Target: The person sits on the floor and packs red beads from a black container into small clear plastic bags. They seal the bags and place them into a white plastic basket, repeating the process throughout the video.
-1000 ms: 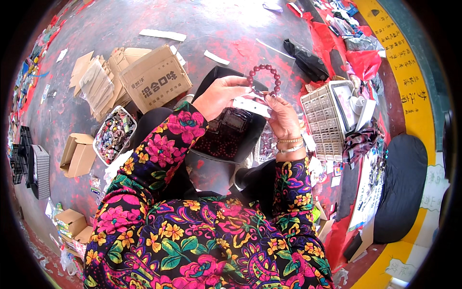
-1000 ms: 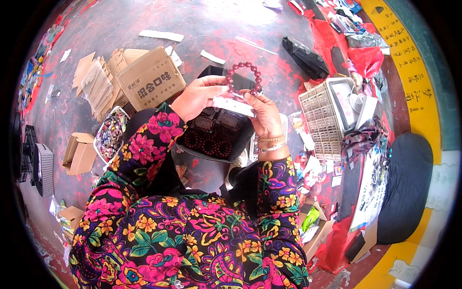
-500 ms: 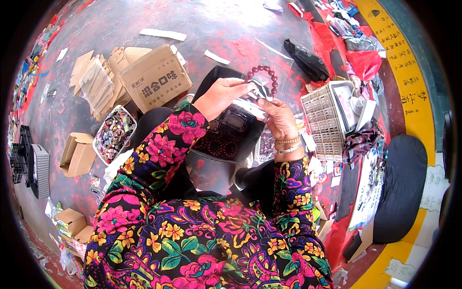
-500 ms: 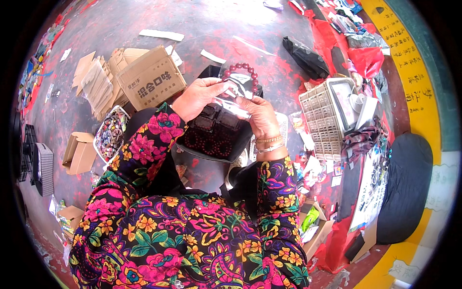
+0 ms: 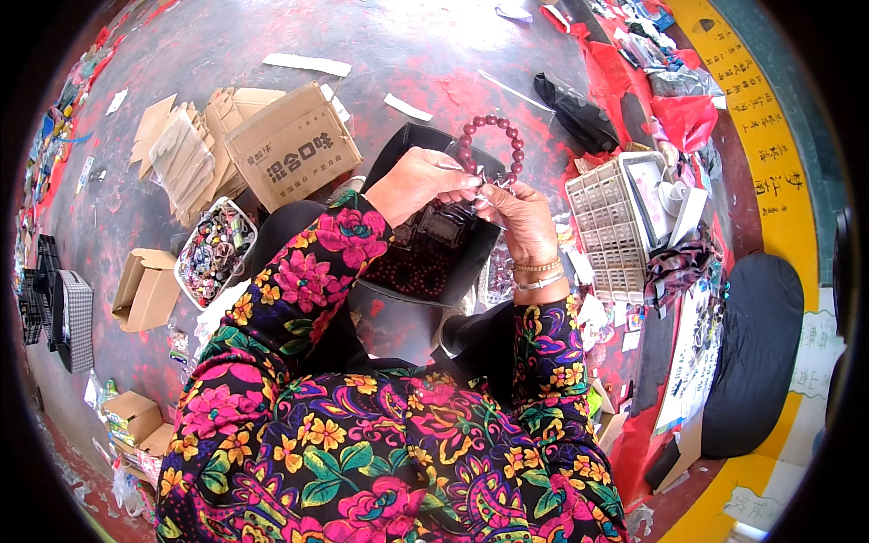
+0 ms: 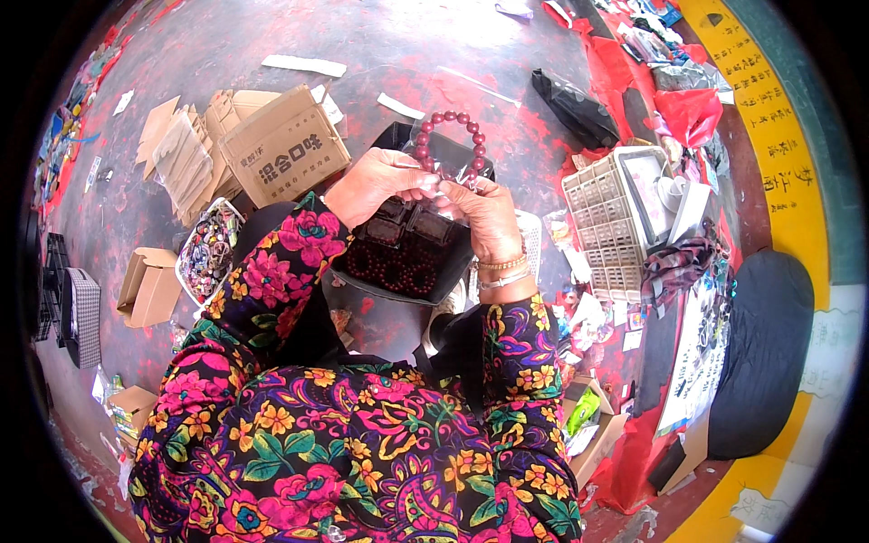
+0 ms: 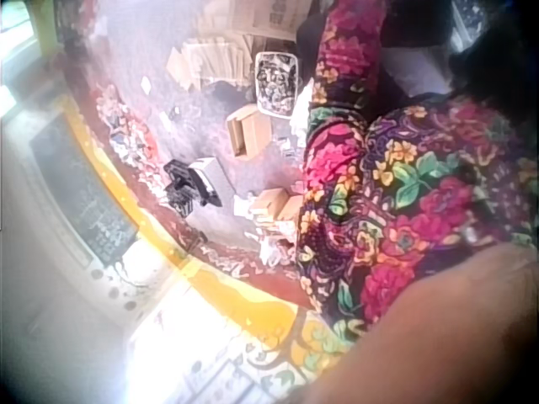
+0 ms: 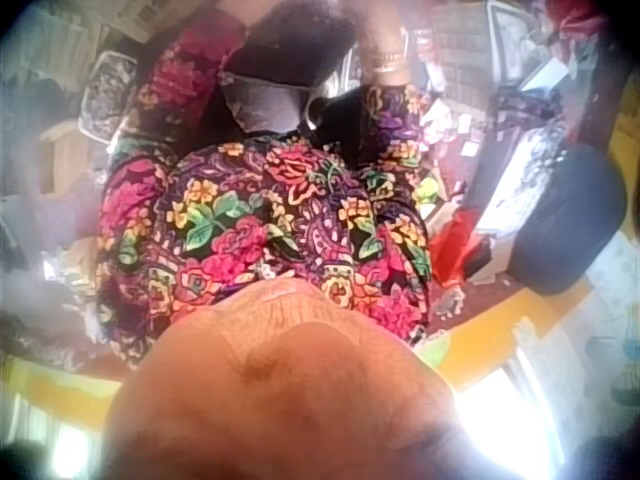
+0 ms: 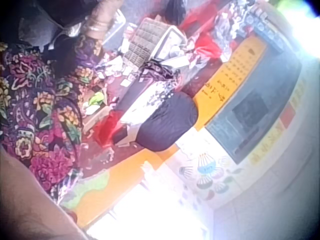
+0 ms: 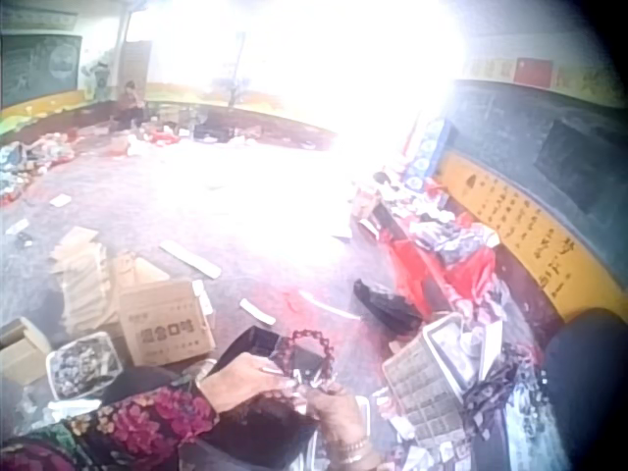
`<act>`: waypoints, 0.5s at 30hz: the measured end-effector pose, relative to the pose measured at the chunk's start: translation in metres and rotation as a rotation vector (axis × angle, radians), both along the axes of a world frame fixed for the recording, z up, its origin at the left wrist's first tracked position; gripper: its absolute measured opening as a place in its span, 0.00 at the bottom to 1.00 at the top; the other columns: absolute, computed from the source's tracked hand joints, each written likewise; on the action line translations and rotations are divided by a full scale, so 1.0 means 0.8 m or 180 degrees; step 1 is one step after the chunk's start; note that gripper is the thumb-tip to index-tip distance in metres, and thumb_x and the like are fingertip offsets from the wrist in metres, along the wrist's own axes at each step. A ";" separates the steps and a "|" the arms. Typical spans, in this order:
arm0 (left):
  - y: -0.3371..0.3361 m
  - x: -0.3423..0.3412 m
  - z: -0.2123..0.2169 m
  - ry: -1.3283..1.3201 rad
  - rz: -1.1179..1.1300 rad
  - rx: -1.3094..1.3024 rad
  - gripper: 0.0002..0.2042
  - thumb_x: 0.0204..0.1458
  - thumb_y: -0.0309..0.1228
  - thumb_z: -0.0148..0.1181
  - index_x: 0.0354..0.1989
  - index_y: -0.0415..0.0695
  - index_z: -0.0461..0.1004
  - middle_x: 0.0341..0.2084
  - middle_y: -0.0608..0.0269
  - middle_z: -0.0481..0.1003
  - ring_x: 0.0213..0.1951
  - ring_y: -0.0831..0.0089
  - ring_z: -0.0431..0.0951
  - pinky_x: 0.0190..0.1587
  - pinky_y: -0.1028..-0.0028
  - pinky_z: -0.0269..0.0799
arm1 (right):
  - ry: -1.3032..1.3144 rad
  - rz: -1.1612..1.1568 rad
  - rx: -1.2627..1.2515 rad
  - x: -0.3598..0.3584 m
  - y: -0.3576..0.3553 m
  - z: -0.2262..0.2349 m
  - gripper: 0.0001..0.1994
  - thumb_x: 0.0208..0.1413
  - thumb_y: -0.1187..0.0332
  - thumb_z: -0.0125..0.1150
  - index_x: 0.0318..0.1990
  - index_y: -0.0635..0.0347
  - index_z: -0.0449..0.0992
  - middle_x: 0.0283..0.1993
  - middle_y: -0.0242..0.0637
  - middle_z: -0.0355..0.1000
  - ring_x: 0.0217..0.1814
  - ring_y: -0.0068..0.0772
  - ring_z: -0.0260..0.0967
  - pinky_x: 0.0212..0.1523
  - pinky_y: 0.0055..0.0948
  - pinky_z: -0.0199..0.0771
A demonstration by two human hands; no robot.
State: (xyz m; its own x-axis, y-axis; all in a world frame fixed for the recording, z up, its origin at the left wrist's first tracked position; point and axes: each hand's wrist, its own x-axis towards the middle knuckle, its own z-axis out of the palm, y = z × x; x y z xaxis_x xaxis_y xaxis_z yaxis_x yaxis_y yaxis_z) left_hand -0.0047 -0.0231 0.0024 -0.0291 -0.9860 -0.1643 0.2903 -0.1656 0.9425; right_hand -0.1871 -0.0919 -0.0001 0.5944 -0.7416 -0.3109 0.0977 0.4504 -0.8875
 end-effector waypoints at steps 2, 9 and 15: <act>-0.001 -0.001 -0.001 -0.0079 0.0004 -0.0058 0.09 0.49 0.32 0.61 0.32 0.38 0.76 0.25 0.65 0.76 0.28 0.81 0.72 0.33 0.81 0.66 | -0.0210 -0.0159 -0.0164 0.004 0.003 -0.004 0.03 0.48 0.75 0.62 0.32 0.63 0.77 0.29 0.34 0.75 0.27 0.24 0.71 0.29 0.20 0.70; 0.001 -0.005 0.009 -0.0005 -0.0132 -0.0281 0.10 0.51 0.32 0.58 0.37 0.37 0.76 0.29 0.65 0.76 0.29 0.81 0.72 0.35 0.80 0.67 | -0.0340 -0.0048 -0.0236 -0.003 0.001 -0.010 0.05 0.47 0.76 0.63 0.33 0.62 0.78 0.29 0.32 0.75 0.27 0.22 0.71 0.30 0.19 0.71; -0.004 -0.001 0.003 0.0372 0.0153 -0.0201 0.12 0.54 0.34 0.55 0.40 0.38 0.75 0.32 0.64 0.76 0.34 0.80 0.74 0.39 0.79 0.70 | -0.0202 0.0028 -0.0175 -0.002 0.003 -0.007 0.05 0.49 0.74 0.61 0.35 0.63 0.76 0.29 0.36 0.75 0.29 0.28 0.72 0.32 0.23 0.72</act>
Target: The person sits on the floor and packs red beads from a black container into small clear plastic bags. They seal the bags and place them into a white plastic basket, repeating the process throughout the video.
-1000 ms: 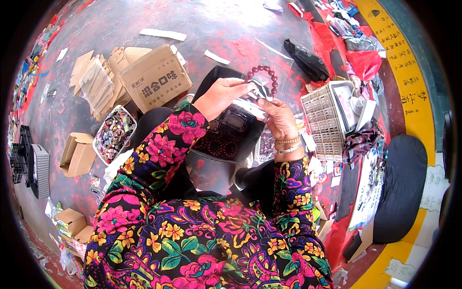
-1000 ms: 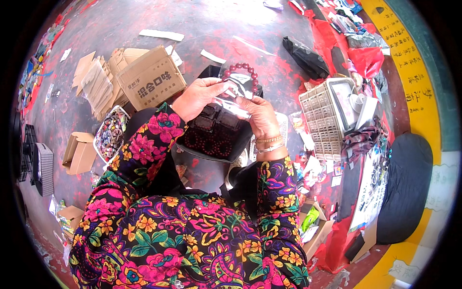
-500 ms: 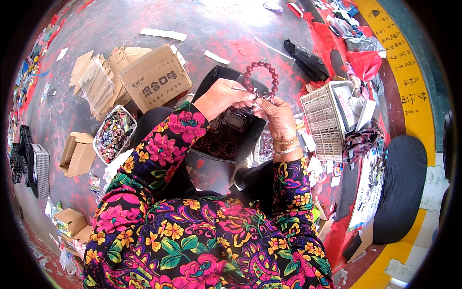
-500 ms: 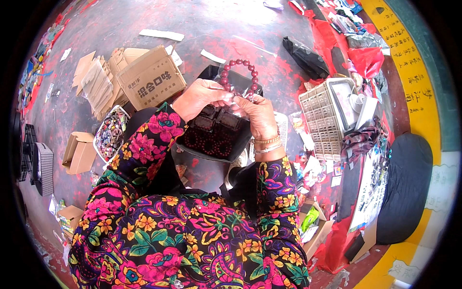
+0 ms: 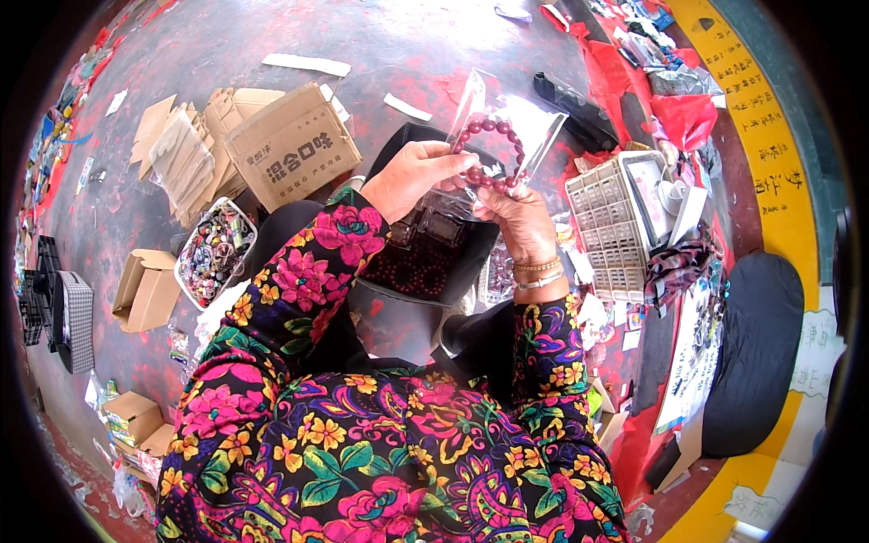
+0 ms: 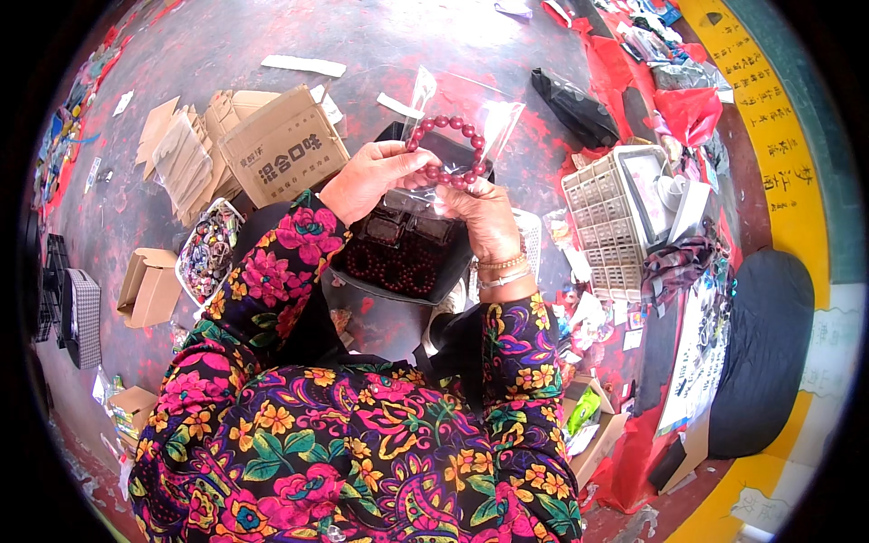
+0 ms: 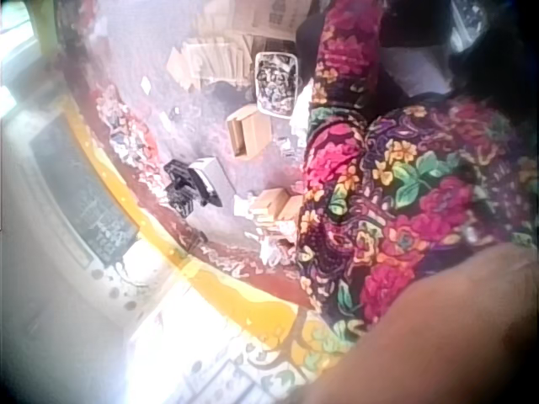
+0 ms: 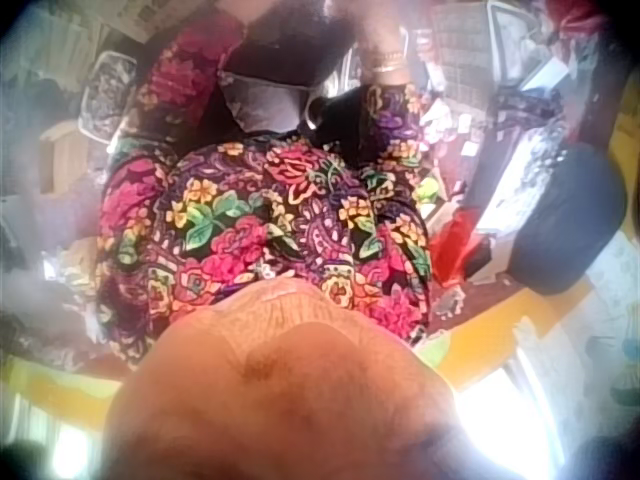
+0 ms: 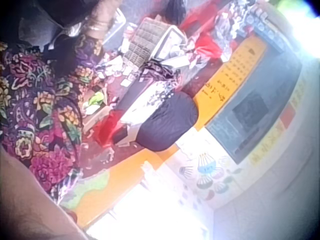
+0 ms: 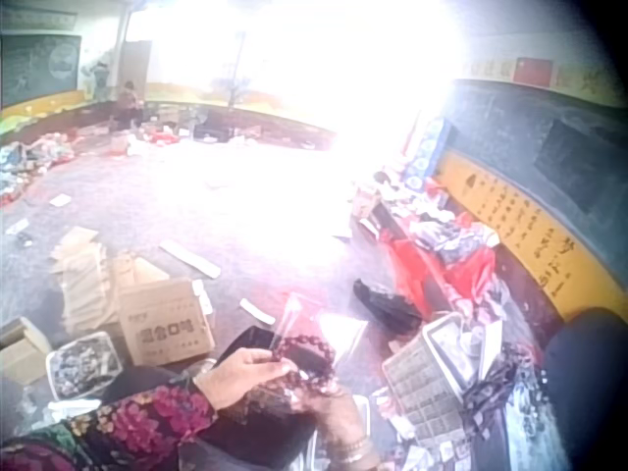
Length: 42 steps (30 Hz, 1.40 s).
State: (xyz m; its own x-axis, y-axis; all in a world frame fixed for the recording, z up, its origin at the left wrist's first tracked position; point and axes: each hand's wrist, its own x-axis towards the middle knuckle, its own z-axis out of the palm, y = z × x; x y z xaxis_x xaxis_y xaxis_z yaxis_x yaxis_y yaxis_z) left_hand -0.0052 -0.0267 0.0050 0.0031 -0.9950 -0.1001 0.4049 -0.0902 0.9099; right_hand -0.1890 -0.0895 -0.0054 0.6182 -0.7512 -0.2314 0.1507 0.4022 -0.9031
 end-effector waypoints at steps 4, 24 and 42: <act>0.003 0.001 0.001 -0.0096 0.0160 -0.0024 0.12 0.54 0.35 0.55 0.39 0.38 0.75 0.31 0.64 0.76 0.33 0.79 0.74 0.38 0.79 0.69 | 0.0074 -0.0020 -0.0009 0.001 0.000 0.012 0.06 0.51 0.72 0.61 0.35 0.64 0.76 0.31 0.36 0.75 0.31 0.27 0.72 0.35 0.23 0.72; 0.002 0.001 0.007 -0.0341 0.0168 0.0055 0.13 0.52 0.34 0.58 0.37 0.35 0.75 0.30 0.61 0.76 0.31 0.76 0.75 0.37 0.79 0.70 | -0.0108 -0.0141 -0.0269 -0.009 -0.007 0.009 0.04 0.47 0.73 0.64 0.29 0.65 0.77 0.28 0.33 0.75 0.29 0.21 0.71 0.32 0.19 0.68; 0.004 0.004 0.002 -0.0290 -0.0251 -0.0078 0.11 0.51 0.30 0.58 0.39 0.36 0.74 0.30 0.61 0.76 0.33 0.76 0.75 0.39 0.78 0.68 | -0.0024 -0.0269 -0.0491 -0.003 0.000 0.016 0.06 0.46 0.74 0.65 0.32 0.66 0.78 0.28 0.32 0.75 0.28 0.19 0.69 0.32 0.17 0.67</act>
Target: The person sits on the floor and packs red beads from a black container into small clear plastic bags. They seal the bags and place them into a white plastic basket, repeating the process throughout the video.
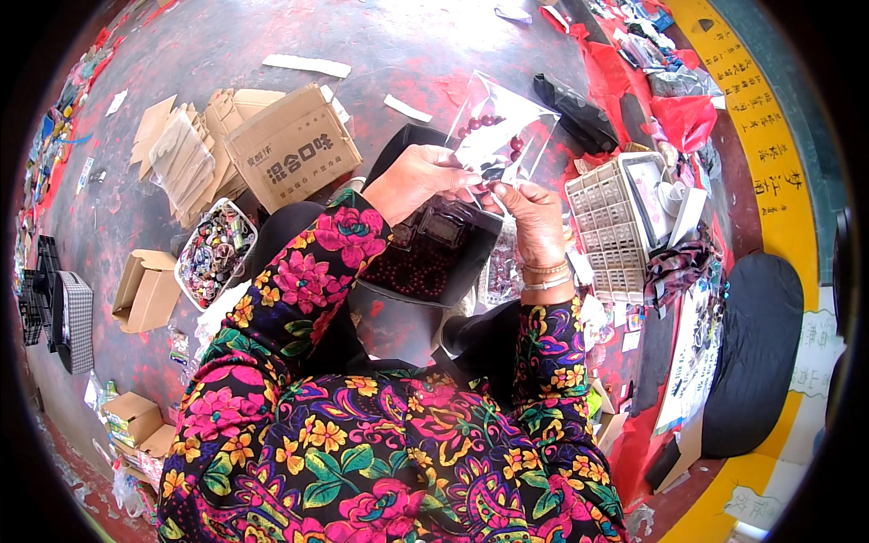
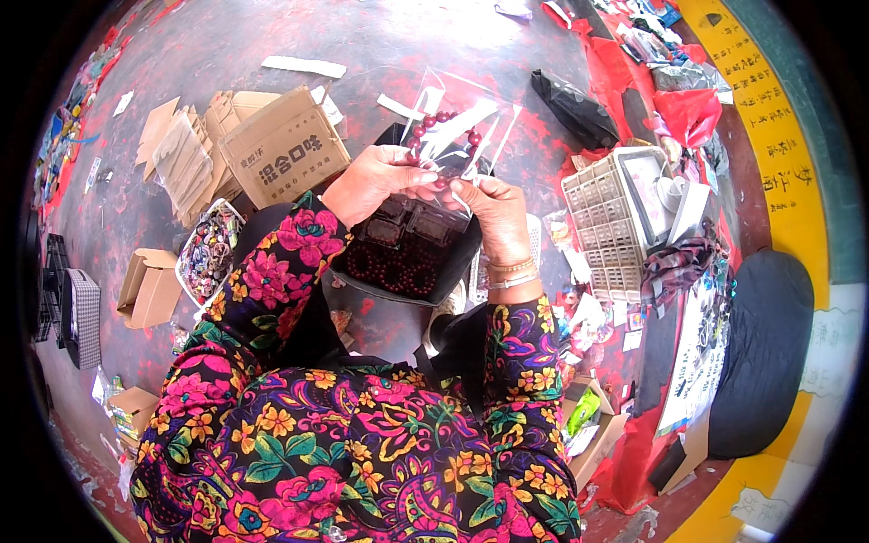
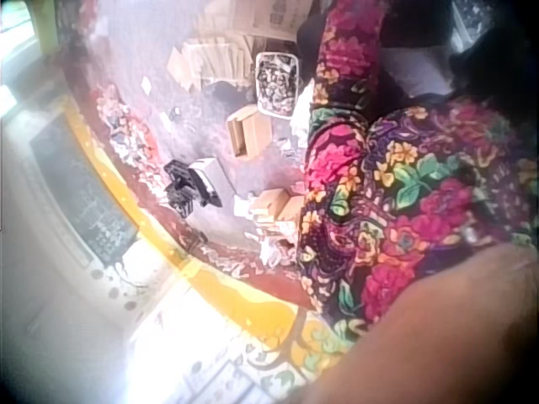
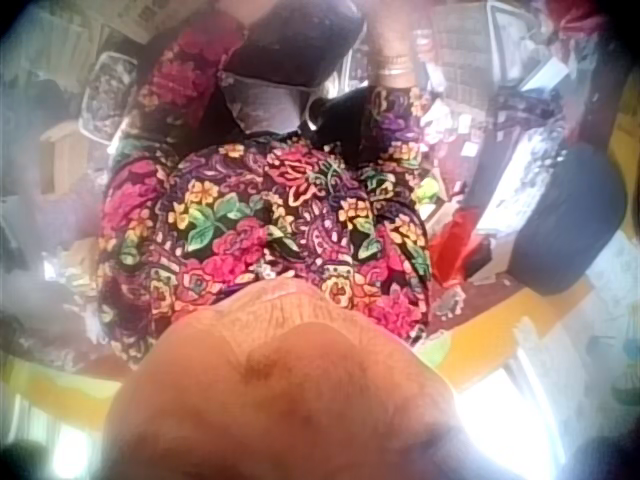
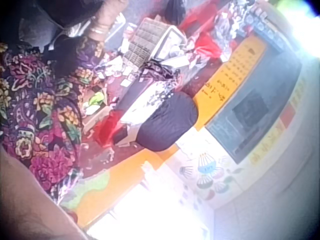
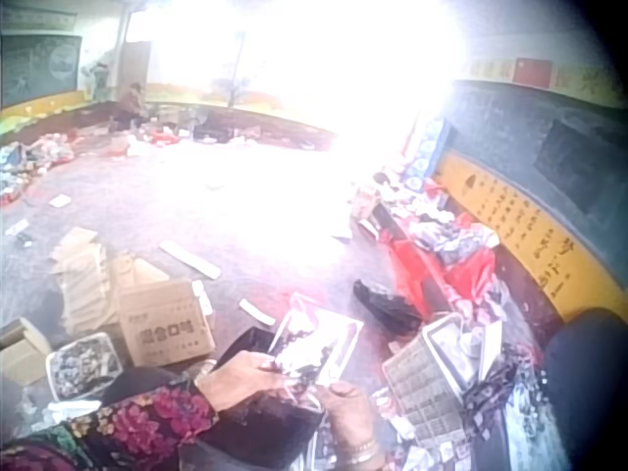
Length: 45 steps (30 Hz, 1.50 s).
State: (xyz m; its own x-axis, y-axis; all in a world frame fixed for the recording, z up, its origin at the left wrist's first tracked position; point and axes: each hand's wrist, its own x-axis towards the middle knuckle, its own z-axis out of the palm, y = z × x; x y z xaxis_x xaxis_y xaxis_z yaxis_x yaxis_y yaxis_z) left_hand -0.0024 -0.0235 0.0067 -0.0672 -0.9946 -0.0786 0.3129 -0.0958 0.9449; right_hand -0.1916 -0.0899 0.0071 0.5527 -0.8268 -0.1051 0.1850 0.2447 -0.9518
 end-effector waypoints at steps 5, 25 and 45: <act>-0.001 -0.002 -0.003 -0.0133 0.0035 0.0007 0.11 0.50 0.30 0.59 0.37 0.35 0.74 0.29 0.61 0.76 0.31 0.77 0.75 0.38 0.79 0.68 | 0.0139 0.0250 0.0321 -0.001 -0.003 -0.006 0.07 0.46 0.73 0.65 0.32 0.66 0.77 0.29 0.33 0.75 0.29 0.19 0.69 0.34 0.18 0.66; -0.001 -0.002 0.005 0.0251 0.0148 0.0224 0.12 0.53 0.33 0.56 0.41 0.37 0.73 0.32 0.62 0.76 0.35 0.77 0.75 0.39 0.79 0.69 | 0.0132 0.0156 0.0146 -0.008 -0.008 -0.015 0.04 0.45 0.75 0.65 0.31 0.62 0.77 0.26 0.26 0.72 0.27 0.14 0.65 0.29 0.15 0.62; -0.003 0.003 -0.002 0.0107 0.0329 0.0046 0.12 0.56 0.36 0.52 0.39 0.39 0.74 0.32 0.64 0.76 0.35 0.80 0.73 0.39 0.79 0.67 | -0.0347 0.0032 0.0202 -0.009 -0.010 -0.005 0.11 0.48 0.68 0.65 0.38 0.61 0.76 0.31 0.27 0.73 0.31 0.17 0.66 0.34 0.17 0.65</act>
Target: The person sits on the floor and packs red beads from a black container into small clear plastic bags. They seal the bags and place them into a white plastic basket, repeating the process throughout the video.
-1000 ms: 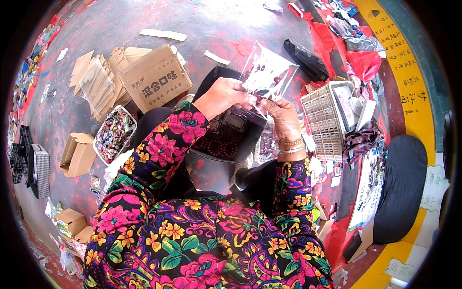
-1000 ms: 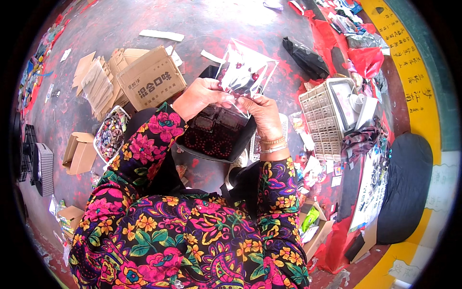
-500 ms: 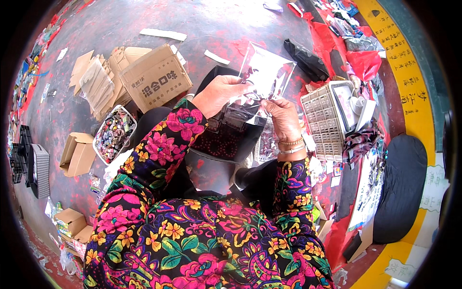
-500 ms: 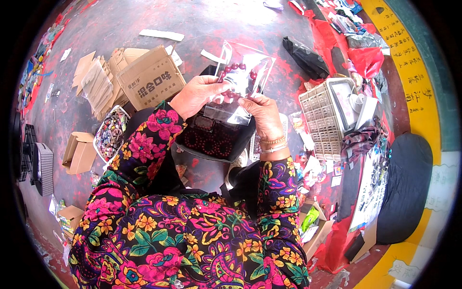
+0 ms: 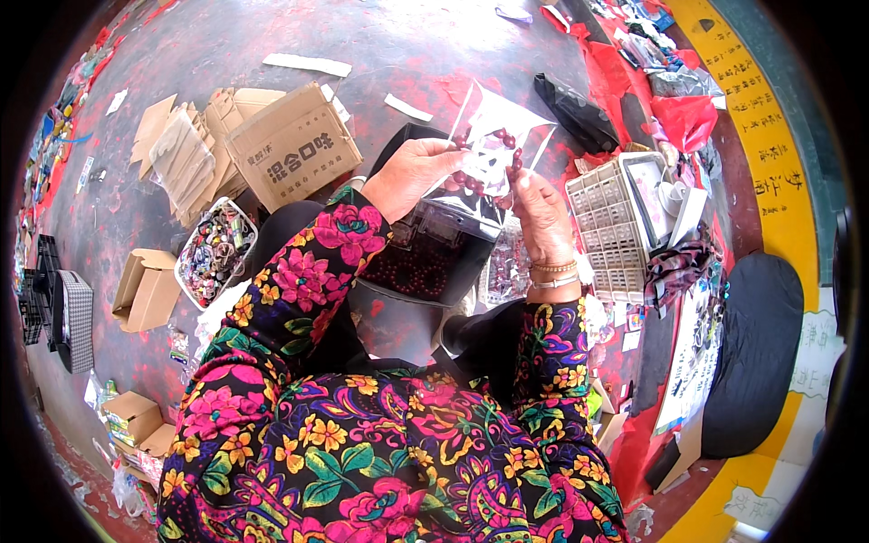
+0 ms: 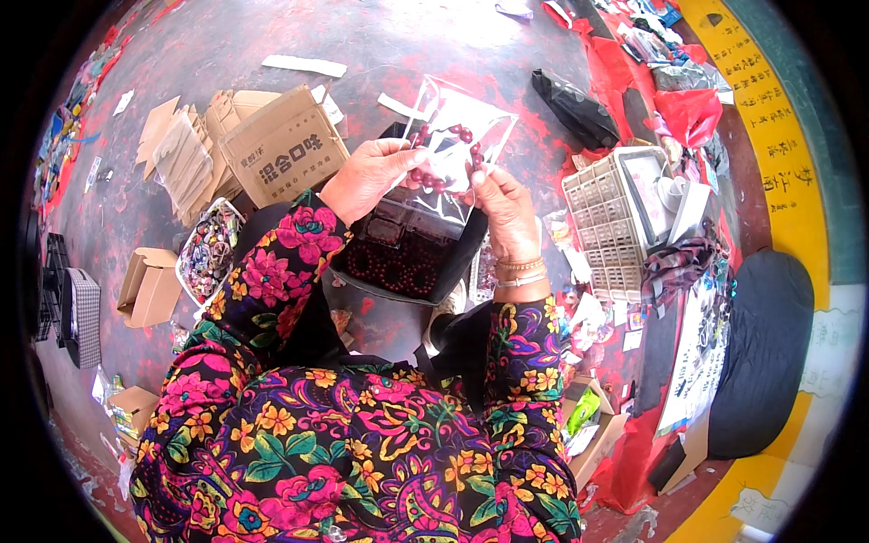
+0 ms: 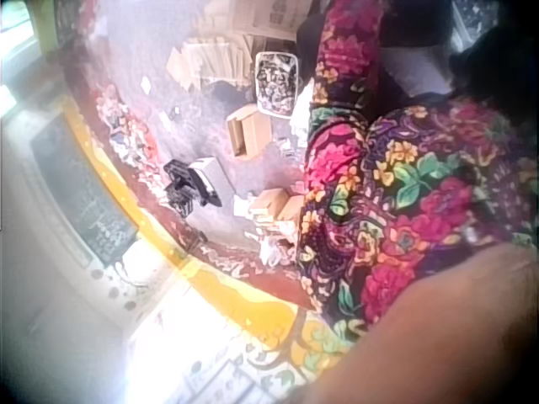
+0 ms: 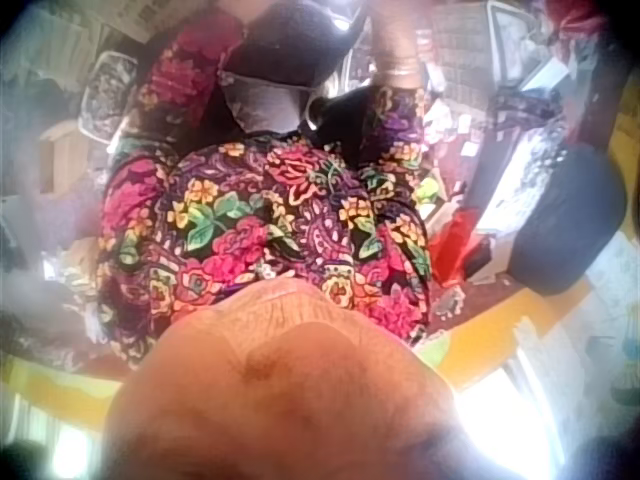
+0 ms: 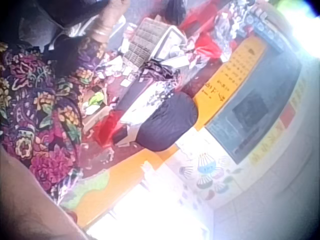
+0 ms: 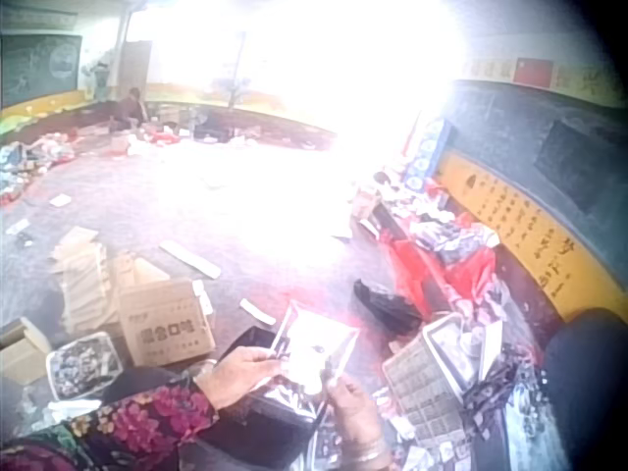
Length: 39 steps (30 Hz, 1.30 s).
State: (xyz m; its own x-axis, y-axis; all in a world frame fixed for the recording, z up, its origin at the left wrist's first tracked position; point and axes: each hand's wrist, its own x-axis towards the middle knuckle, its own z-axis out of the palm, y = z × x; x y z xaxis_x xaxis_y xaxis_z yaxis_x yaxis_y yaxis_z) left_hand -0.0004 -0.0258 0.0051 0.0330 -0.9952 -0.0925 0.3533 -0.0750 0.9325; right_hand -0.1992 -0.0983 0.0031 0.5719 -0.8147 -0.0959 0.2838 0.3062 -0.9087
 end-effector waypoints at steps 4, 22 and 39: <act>-0.001 -0.005 0.002 -0.0063 -0.0172 0.0071 0.11 0.55 0.34 0.53 0.38 0.39 0.74 0.31 0.65 0.76 0.34 0.81 0.73 0.37 0.81 0.67 | -0.0166 -0.0291 -0.0025 0.004 0.001 -0.002 0.06 0.49 0.71 0.64 0.34 0.60 0.77 0.29 0.26 0.71 0.31 0.17 0.65 0.35 0.17 0.64; 0.001 -0.010 0.005 0.0494 -0.0195 0.0136 0.11 0.55 0.31 0.53 0.43 0.37 0.71 0.34 0.58 0.75 0.39 0.71 0.76 0.42 0.75 0.72 | -0.0403 -0.0243 0.0236 0.009 0.008 0.004 0.06 0.51 0.73 0.60 0.36 0.63 0.75 0.33 0.29 0.73 0.33 0.18 0.68 0.32 0.18 0.66; 0.005 -0.016 0.006 -0.0058 -0.0298 -0.0091 0.12 0.56 0.34 0.51 0.40 0.37 0.72 0.31 0.62 0.75 0.32 0.78 0.74 0.35 0.77 0.70 | -0.0314 -0.0296 0.0427 0.012 0.007 -0.002 0.08 0.48 0.72 0.64 0.36 0.62 0.77 0.34 0.31 0.74 0.32 0.19 0.68 0.32 0.17 0.66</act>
State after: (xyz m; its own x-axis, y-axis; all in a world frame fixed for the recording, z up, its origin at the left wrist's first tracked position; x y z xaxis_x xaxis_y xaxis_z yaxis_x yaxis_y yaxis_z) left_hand -0.0136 -0.0218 0.0102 -0.0589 -0.9962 -0.0642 0.3290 -0.0801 0.9409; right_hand -0.1900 -0.0927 0.0017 0.5067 -0.8482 -0.1545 0.4022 0.3911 -0.8278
